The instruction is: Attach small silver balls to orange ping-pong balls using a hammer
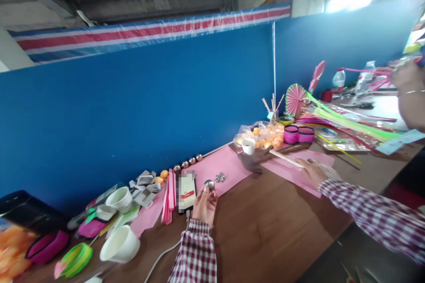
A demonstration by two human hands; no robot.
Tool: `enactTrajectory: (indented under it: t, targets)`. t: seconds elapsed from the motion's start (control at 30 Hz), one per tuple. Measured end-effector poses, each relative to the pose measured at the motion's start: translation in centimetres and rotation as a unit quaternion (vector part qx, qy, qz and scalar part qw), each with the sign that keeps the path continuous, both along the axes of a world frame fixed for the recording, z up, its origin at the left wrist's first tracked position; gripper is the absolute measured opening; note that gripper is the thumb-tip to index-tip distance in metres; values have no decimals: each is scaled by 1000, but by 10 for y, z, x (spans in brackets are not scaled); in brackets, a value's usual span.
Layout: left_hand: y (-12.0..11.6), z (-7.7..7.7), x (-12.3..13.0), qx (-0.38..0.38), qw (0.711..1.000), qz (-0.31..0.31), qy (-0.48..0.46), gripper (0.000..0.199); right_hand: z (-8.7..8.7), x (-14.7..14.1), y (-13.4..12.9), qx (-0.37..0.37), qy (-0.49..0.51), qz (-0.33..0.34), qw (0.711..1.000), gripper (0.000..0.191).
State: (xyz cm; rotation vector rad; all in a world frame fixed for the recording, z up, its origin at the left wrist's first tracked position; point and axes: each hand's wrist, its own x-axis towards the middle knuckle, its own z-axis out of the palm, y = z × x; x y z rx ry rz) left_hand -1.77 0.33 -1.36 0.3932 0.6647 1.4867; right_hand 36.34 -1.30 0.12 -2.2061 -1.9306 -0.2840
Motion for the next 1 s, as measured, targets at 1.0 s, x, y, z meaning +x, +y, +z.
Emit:
enactTrajectory:
  t: [1.0]
  targets:
    - [-2, 11, -4, -11, 995, 20, -95, 10, 10, -175, 45, 8, -97, 334, 938, 22]
